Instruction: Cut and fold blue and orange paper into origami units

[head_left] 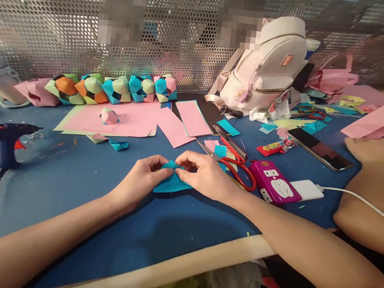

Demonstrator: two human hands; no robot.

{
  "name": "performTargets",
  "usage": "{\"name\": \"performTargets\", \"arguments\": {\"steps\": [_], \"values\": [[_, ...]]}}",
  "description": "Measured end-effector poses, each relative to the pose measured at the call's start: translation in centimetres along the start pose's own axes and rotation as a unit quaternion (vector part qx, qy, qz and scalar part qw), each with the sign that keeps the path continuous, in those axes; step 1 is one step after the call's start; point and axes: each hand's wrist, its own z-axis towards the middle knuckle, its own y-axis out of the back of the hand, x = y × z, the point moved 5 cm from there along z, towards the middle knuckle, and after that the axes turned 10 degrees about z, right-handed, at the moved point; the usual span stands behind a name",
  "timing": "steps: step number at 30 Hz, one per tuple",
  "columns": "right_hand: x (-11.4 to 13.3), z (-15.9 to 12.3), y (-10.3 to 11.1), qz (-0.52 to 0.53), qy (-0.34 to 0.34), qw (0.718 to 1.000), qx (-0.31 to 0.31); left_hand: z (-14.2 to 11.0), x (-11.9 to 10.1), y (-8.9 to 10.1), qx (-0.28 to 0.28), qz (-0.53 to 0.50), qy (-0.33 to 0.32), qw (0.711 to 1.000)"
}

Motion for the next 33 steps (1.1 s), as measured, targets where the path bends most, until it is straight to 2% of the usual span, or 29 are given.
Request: {"name": "performTargets", "arguments": {"steps": [6, 12, 16, 25, 33], "values": [[0.31, -0.05, -0.06, -0.008, 0.028, 0.999, 0.015, 0.11, -0.04, 0.06, 0.023, -0.019, 0.017, 0.999], [0.14, -0.16, 0.05, -0.013, 0.017, 1.000, -0.004, -0.04, -0.47, -0.01, 0.016, 0.012, -0.015, 1.000], [0.30, -0.25, 0.08, -0.018, 0.039, 0.999, -0.011, -0.06, -0.39, 0.04, 0.017, 0.021, -0.014, 1.000], [0.69, -0.29, -0.09, -0.056, 0.128, 0.990, 0.018, 0.07, -0.39, 0.13, 0.040, -0.040, 0.002, 0.998], [0.62, -0.20, 0.00, -0.061, 0.141, 0.988, 0.033, 0.03, -0.46, 0.06, 0.068, -0.083, 0.021, 0.994]]}}
